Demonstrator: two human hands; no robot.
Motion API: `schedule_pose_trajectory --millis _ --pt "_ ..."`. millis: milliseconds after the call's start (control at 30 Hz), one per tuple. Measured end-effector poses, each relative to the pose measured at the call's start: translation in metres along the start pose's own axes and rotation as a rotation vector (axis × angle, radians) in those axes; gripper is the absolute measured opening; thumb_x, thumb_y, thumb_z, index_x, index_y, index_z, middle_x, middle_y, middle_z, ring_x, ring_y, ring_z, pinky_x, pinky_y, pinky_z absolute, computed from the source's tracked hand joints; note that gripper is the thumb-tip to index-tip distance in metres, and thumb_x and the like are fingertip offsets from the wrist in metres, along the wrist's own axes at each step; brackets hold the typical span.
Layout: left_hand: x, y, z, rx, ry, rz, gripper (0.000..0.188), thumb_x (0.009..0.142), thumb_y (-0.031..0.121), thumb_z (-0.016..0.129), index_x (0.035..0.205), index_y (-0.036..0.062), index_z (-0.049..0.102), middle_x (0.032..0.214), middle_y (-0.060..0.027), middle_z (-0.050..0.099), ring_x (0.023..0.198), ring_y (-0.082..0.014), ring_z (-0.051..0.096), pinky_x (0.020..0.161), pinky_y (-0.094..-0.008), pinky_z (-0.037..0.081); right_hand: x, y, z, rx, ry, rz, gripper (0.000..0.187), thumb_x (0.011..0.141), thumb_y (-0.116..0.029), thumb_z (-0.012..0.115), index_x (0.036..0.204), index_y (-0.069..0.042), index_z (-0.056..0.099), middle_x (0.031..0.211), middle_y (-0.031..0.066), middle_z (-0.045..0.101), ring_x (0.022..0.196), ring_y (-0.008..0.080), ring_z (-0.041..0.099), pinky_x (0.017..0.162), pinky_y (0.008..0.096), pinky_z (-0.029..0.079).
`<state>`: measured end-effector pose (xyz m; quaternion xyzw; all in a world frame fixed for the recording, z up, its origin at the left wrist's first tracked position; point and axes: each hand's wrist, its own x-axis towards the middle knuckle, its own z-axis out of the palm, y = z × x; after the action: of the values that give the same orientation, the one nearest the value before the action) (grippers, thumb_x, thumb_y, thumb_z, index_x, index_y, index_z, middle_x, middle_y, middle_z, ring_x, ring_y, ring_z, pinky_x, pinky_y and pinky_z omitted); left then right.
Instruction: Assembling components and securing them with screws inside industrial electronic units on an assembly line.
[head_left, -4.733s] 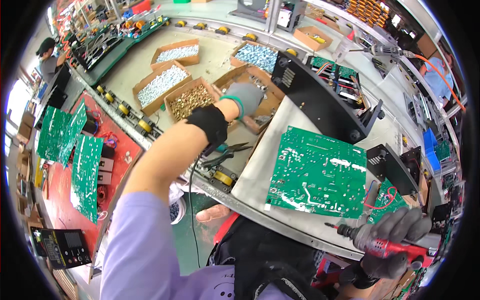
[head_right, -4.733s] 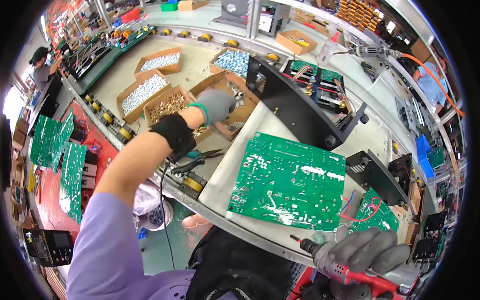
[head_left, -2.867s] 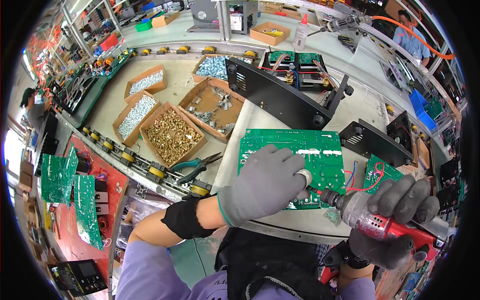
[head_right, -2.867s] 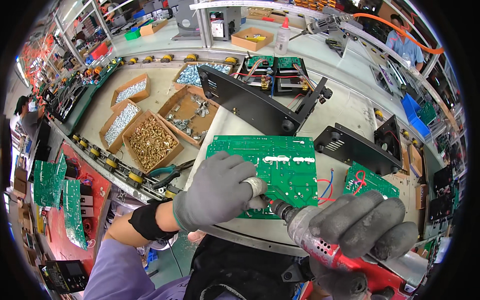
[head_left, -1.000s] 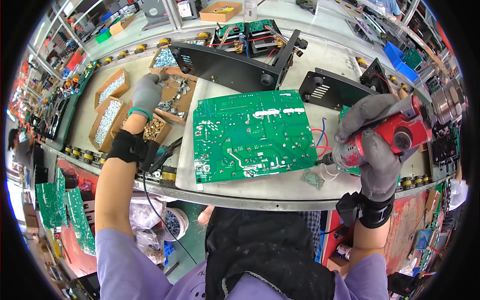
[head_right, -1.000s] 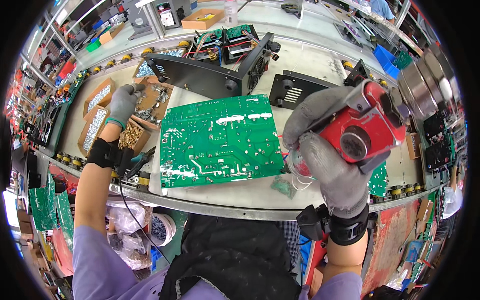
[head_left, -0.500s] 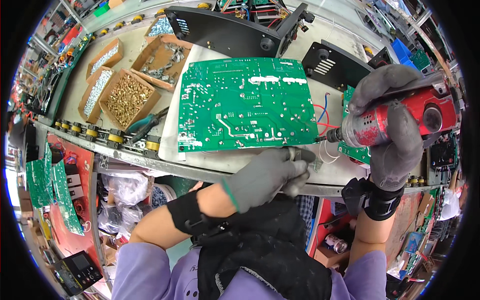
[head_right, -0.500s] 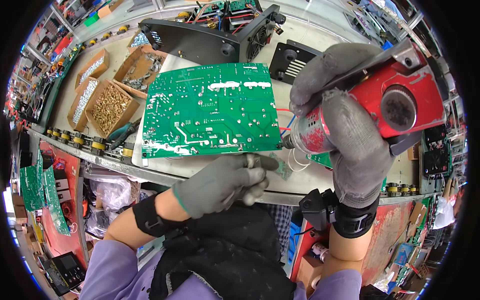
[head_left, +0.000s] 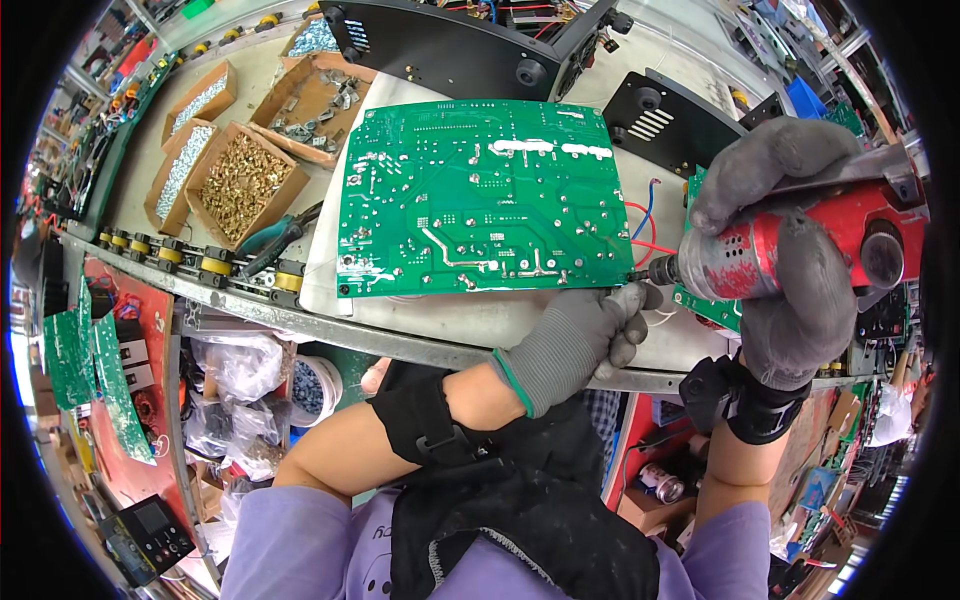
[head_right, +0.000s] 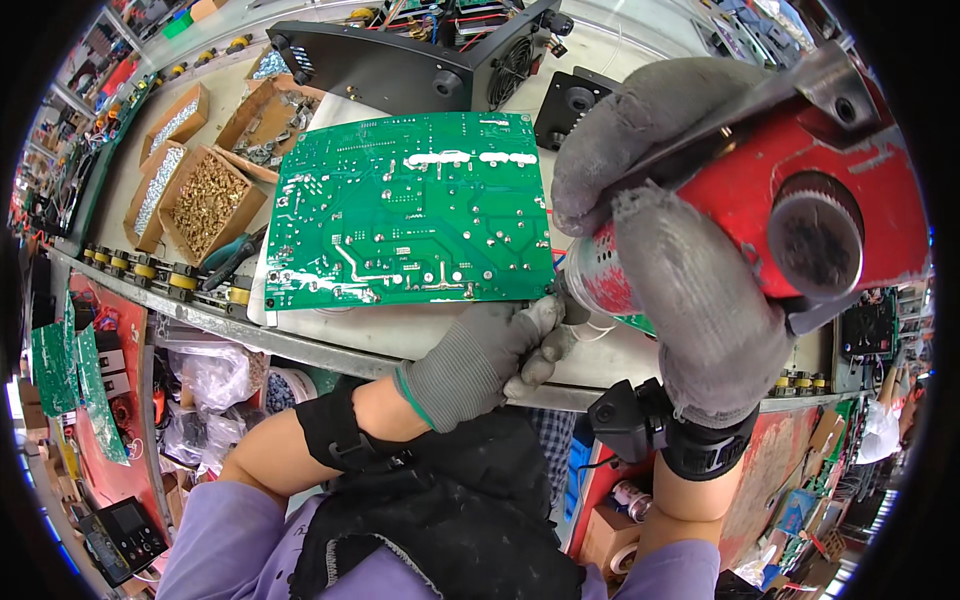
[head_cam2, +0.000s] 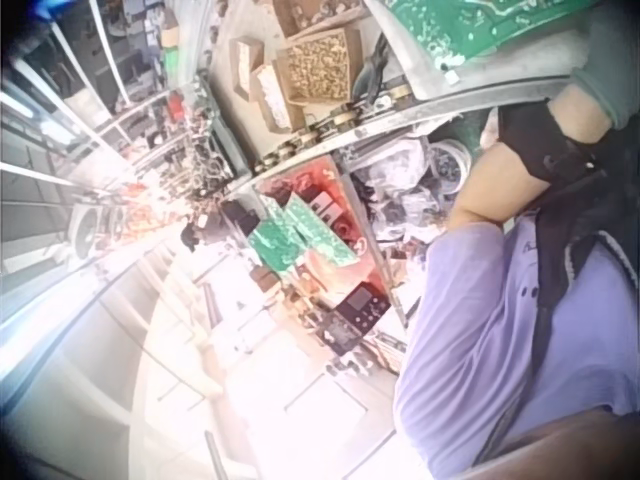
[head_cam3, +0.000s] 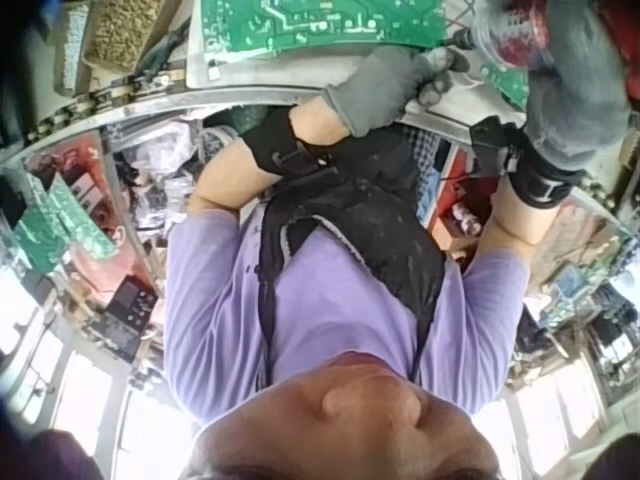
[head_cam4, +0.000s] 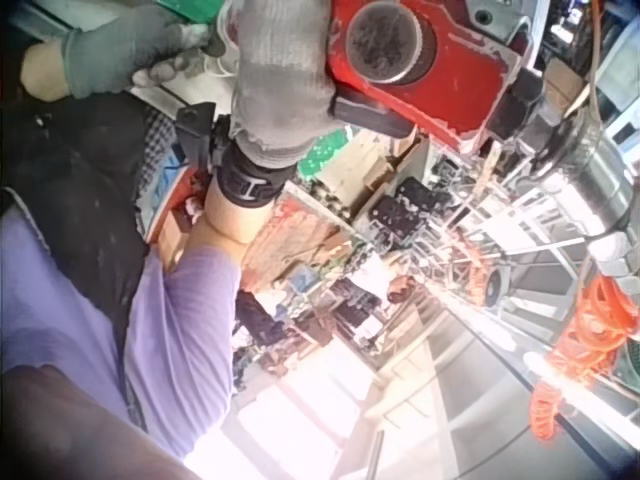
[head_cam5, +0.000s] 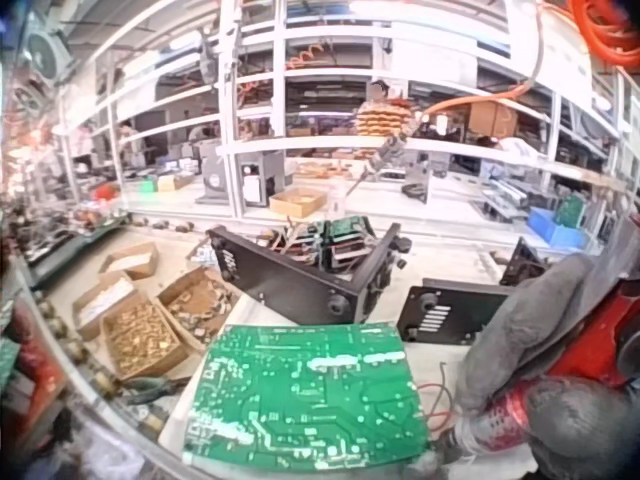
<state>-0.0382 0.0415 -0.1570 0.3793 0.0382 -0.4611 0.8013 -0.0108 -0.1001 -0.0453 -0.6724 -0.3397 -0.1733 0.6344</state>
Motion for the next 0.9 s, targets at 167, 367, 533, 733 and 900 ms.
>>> schedule_pose_trajectory --millis 167,367,533,733,900 --pt "-0.001 -0.001 0.006 0.344 0.049 0.061 0.034 0.105 0.033 0.046 0.095 0.0022 0.055 0.07 0.0008 0.051 0.055 -0.0059 0.045 0.048 -0.023 0.038 -0.003 0.0 -0.001 0.048 0.005 0.052 0.044 0.084 -0.027 0.066 0.116 -0.001 0.051 0.093 0.0136 0.057 0.077 0.0226 0.056 0.068 0.0349 0.049" --pt "0.002 -0.009 0.01 0.286 0.078 0.187 0.035 0.104 0.034 0.047 0.091 0.0024 0.052 0.07 0.0009 0.049 0.058 -0.0065 0.043 0.052 -0.0251 0.038 -0.003 -0.007 -0.004 -0.026 -0.015 0.126 0.044 0.085 -0.028 0.067 0.117 -0.002 0.051 0.094 0.0126 0.056 0.077 0.0217 0.055 0.069 0.034 0.048" --pt "0.002 -0.006 0.004 0.286 -0.007 0.161 0.034 0.105 0.033 0.044 0.093 0.0025 0.052 0.069 0.0018 0.046 0.058 -0.0061 0.043 0.051 -0.0243 0.037 -0.003 -0.006 -0.004 0.0 0.001 0.143 0.043 0.085 -0.028 0.066 0.118 -0.004 0.051 0.093 0.0117 0.055 0.078 0.0209 0.054 0.069 0.0331 0.047" --pt "0.001 -0.002 0.004 0.286 -0.003 0.124 0.035 0.106 0.032 0.041 0.099 0.0015 0.055 0.067 0.0025 0.046 0.056 -0.0054 0.042 0.049 -0.0232 0.035 -0.002 -0.005 0.0 0.034 0.01 0.157 0.043 0.085 -0.027 0.065 0.118 -0.005 0.05 0.091 0.0106 0.054 0.077 0.0203 0.053 0.069 0.0325 0.046" --pt "0.001 -0.005 0.003 0.324 -0.023 0.16 0.037 0.106 0.034 0.041 0.099 0.0004 0.056 0.067 0.0018 0.049 0.057 -0.0054 0.044 0.05 -0.023 0.036 0.011 -0.01 -0.002 -0.027 -0.114 0.24 0.043 0.085 -0.027 0.066 0.118 -0.006 0.05 0.091 0.0103 0.054 0.077 0.0196 0.053 0.068 0.0319 0.046"
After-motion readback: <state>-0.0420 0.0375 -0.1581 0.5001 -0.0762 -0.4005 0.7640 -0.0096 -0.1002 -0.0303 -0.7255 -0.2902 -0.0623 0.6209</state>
